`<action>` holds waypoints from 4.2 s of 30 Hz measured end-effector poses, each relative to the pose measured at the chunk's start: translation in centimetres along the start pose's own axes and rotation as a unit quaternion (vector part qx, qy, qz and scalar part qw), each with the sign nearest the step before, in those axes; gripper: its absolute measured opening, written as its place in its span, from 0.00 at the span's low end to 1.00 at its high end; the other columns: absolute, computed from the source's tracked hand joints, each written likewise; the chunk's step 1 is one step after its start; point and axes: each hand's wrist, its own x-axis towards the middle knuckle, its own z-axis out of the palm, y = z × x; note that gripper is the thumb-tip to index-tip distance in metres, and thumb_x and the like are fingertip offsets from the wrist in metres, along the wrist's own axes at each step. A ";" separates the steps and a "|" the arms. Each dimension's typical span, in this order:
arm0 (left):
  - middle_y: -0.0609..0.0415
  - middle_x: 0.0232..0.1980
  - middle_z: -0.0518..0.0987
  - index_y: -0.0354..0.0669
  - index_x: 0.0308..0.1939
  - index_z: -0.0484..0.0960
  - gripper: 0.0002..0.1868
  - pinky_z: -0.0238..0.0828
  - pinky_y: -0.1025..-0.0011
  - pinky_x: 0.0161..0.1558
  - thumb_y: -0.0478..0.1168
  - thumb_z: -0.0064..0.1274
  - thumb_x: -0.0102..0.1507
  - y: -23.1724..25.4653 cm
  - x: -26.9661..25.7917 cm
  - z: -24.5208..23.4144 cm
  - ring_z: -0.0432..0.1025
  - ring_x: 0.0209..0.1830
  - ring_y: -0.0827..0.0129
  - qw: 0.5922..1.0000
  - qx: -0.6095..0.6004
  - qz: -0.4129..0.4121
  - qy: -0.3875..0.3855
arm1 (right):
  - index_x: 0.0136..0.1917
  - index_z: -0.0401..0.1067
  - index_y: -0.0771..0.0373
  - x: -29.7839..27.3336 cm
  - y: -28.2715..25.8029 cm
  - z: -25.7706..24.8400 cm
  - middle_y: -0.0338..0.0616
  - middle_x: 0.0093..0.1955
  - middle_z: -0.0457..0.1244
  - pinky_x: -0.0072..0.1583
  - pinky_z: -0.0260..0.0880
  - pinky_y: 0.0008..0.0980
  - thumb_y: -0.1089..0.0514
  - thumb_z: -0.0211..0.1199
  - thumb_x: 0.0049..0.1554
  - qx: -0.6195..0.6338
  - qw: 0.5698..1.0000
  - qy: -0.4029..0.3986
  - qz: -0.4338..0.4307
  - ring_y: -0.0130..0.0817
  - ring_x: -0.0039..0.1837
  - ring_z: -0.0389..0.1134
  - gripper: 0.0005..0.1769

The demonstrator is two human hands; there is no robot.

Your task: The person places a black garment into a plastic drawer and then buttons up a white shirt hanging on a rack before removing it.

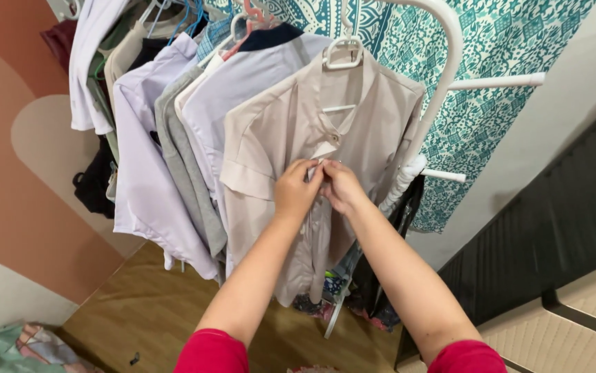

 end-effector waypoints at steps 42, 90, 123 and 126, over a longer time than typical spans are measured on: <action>0.40 0.66 0.71 0.36 0.66 0.70 0.38 0.61 0.45 0.66 0.44 0.67 0.55 -0.7 -6.6 2.8 0.68 0.67 0.48 0.930 0.264 -0.231 -0.113 | 0.56 0.78 0.61 5.0 3.9 -4.3 0.46 0.37 0.72 0.45 0.74 0.35 0.62 0.70 0.48 -0.428 0.879 -0.063 -0.203 0.40 0.44 0.75 0.20; 0.63 0.38 0.83 0.61 0.46 0.82 0.06 0.70 0.70 0.50 0.46 0.50 0.68 -14.5 -8.5 11.2 0.77 0.44 0.72 0.872 -0.105 -0.475 0.048 | 0.60 0.74 0.64 9.2 4.8 -1.8 0.52 0.36 0.67 0.25 0.73 0.31 0.60 0.67 0.57 -0.199 0.975 0.049 -0.086 0.34 0.26 0.66 0.17; 0.54 0.42 0.87 0.52 0.42 0.85 0.02 0.77 0.65 0.51 0.41 0.60 0.65 -8.4 -6.6 8.7 0.81 0.47 0.63 0.911 -0.054 -0.401 0.076 | 0.50 0.79 0.60 9.3 5.8 -4.6 0.39 0.37 0.68 0.36 0.66 0.20 0.60 0.71 0.55 -0.266 0.938 0.048 -0.216 0.19 0.35 0.65 0.09; 0.53 0.44 0.87 0.49 0.41 0.83 0.04 0.76 0.65 0.54 0.37 0.57 0.63 -7.2 -6.5 8.6 0.80 0.50 0.62 0.907 -0.048 -0.404 0.107 | 0.50 0.79 0.58 8.8 6.0 -5.2 0.38 0.38 0.69 0.36 0.67 0.21 0.61 0.72 0.53 -0.273 0.934 0.066 -0.223 0.20 0.35 0.66 0.10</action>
